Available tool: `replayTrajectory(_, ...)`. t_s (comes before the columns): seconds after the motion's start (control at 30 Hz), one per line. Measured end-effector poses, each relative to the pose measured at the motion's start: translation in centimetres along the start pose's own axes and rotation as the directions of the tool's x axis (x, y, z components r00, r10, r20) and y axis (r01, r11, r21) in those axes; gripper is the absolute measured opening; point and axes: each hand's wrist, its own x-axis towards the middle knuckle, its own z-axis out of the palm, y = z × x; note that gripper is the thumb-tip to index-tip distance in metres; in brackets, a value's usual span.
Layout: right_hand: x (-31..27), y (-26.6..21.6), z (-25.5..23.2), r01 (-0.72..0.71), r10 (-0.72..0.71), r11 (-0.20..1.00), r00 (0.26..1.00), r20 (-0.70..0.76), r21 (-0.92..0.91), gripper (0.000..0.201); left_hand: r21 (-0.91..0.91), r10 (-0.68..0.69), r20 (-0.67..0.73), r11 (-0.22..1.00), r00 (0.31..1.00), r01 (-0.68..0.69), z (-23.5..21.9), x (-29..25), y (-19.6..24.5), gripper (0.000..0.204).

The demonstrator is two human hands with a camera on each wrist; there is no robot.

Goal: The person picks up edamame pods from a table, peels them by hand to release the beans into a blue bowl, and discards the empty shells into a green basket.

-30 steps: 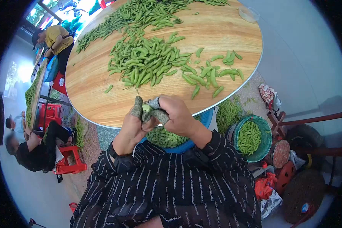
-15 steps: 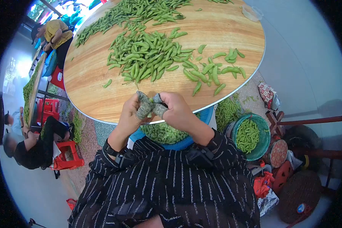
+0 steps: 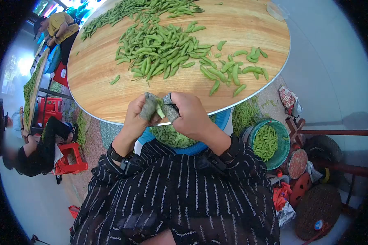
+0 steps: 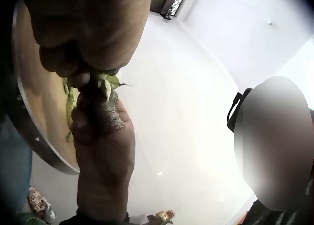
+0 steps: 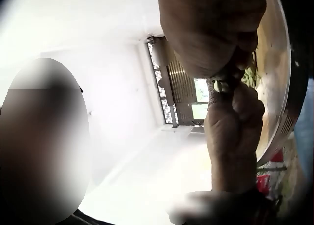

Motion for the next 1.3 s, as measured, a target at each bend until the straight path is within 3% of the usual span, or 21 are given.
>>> replayTrajectory(0.07, 0.1, 0.0, 0.0, -0.013, 0.014, 0.997, 1.000, 0.007, -0.077, 0.014, 0.068, 0.063, -0.004, 0.996, 0.998, -0.062, -0.1, -0.2, -1.2, 0.012)
replayTrajectory(0.13, 0.1, 0.8, 0.5, -0.174, 0.161, 0.924, 0.985, 0.067, 0.341, 0.014, 0.135, 0.126, -0.007, 0.983, 0.992, -0.124, 0.0, -0.4, -1.3, 0.013)
replayTrajectory(0.27, -0.1, -0.1, 0.5, -0.314, 0.277, 0.828, 0.949, 0.148, 0.464, 0.014, 0.184, 0.219, 0.011, 0.959, 0.976, -0.217, 0.3, -0.9, -0.7, 0.016)
replayTrajectory(0.33, -0.5, 0.6, 0.8, -0.007, 0.009, 0.990, 1.000, -0.013, 0.139, 0.012, 0.232, 0.240, 0.004, 0.944, 0.971, -0.234, 0.3, -1.0, -0.8, 0.017)
replayTrajectory(0.43, -0.4, 0.3, 0.5, -0.021, 0.027, 0.995, 0.998, -0.063, 0.098, 0.011, 0.170, 0.186, -0.027, 0.969, 0.982, -0.178, 0.3, -1.6, -1.0, 0.025)
replayTrajectory(0.47, -0.2, 0.6, 0.4, 0.018, 0.009, 0.987, 0.986, -0.166, 0.161, 0.010, 0.329, 0.178, 0.021, 0.928, 0.984, -0.175, 0.2, -1.9, -0.3, 0.030)
replayTrajectory(0.5, 0.0, 0.4, -0.7, -0.008, 0.026, 0.996, 0.979, -0.201, 0.090, 0.011, 0.480, 0.162, 0.065, 0.860, 0.985, -0.173, 0.1, -2.1, 0.6, 0.035)
replayTrajectory(0.57, 0.2, 1.4, -3.7, -0.113, 0.105, 0.993, 0.962, -0.251, -0.019, 0.012, 0.551, 0.131, 0.119, 0.816, 0.984, -0.175, 0.0, -2.1, 2.3, 0.034)
replayTrajectory(0.63, 0.0, 2.4, -6.4, -0.187, 0.166, 0.981, 0.950, -0.264, -0.057, 0.013, 0.658, 0.463, 0.285, 0.542, 0.839, -0.523, -1.2, -1.4, 2.2, 0.026)
replayTrajectory(0.7, 0.2, 1.6, -8.3, -0.332, 0.214, 0.892, 0.908, -0.359, -0.307, 0.019, 0.751, 0.451, 0.257, 0.464, 0.855, -0.471, -3.1, -0.2, 3.2, 0.021)
replayTrajectory(0.73, 0.3, 1.7, -8.3, -0.327, 0.209, 0.893, 0.910, -0.358, -0.309, 0.019, 0.777, 0.474, 0.108, 0.508, 0.874, -0.372, -4.1, 0.8, 3.2, 0.019)
replayTrajectory(0.77, 0.0, 1.8, -7.9, -0.256, 0.168, 0.949, 0.905, -0.392, -0.186, 0.022, 0.786, 0.485, -0.043, 0.556, 0.873, -0.270, -5.2, 1.9, 3.0, 0.018)
replayTrajectory(0.8, -0.3, 1.8, -7.6, -0.175, 0.132, 0.983, 0.893, -0.430, -0.062, 0.026, 0.787, 0.486, -0.044, 0.555, 0.873, -0.269, -6.5, 3.2, 2.5, 0.018)
replayTrajectory(0.87, -0.7, 1.6, -6.6, -0.184, 0.168, 0.983, 0.911, -0.377, -0.008, 0.027, 0.890, 0.407, -0.013, 0.421, 0.913, -0.175, -8.8, 5.9, 1.1, 0.016)
replayTrajectory(0.97, -0.8, 1.0, -4.4, -0.209, 0.230, 0.973, 0.924, -0.305, 0.099, 0.025, 0.875, 0.335, 0.007, 0.454, 0.942, -0.168, -9.9, 7.6, 0.6, 0.015)
replayTrajectory(1.0, -0.8, 0.4, -3.8, -0.213, 0.238, 0.969, 0.937, -0.255, 0.124, 0.023, 0.875, 0.336, 0.011, 0.453, 0.942, -0.172, -9.9, 7.7, 0.4, 0.015)
replayTrajectory(1.07, -0.7, 0.3, -2.7, -0.203, 0.228, 0.967, 0.961, -0.157, 0.156, 0.019, 0.932, 0.441, 0.055, 0.300, 0.896, -0.205, -9.5, 7.6, 0.0, 0.014)
replayTrajectory(1.1, -0.5, 0.2, -2.1, -0.202, 0.226, 0.967, 0.961, -0.158, 0.157, 0.019, 0.932, 0.442, 0.055, 0.298, 0.895, -0.205, -9.1, 7.2, 0.1, 0.014)
replayTrajectory(1.17, -0.2, 0.0, -0.9, -0.210, 0.242, 0.944, 0.965, -0.101, 0.253, 0.018, 0.965, 0.430, -0.009, 0.242, 0.903, -0.105, -8.3, 6.4, 0.5, 0.014)
replayTrajectory(1.3, 0.1, 0.2, 0.2, -0.204, 0.216, 0.956, 0.976, -0.033, 0.212, 0.020, 0.934, 0.419, -0.069, 0.346, 0.905, -0.089, -8.7, 6.5, 0.5, 0.013)
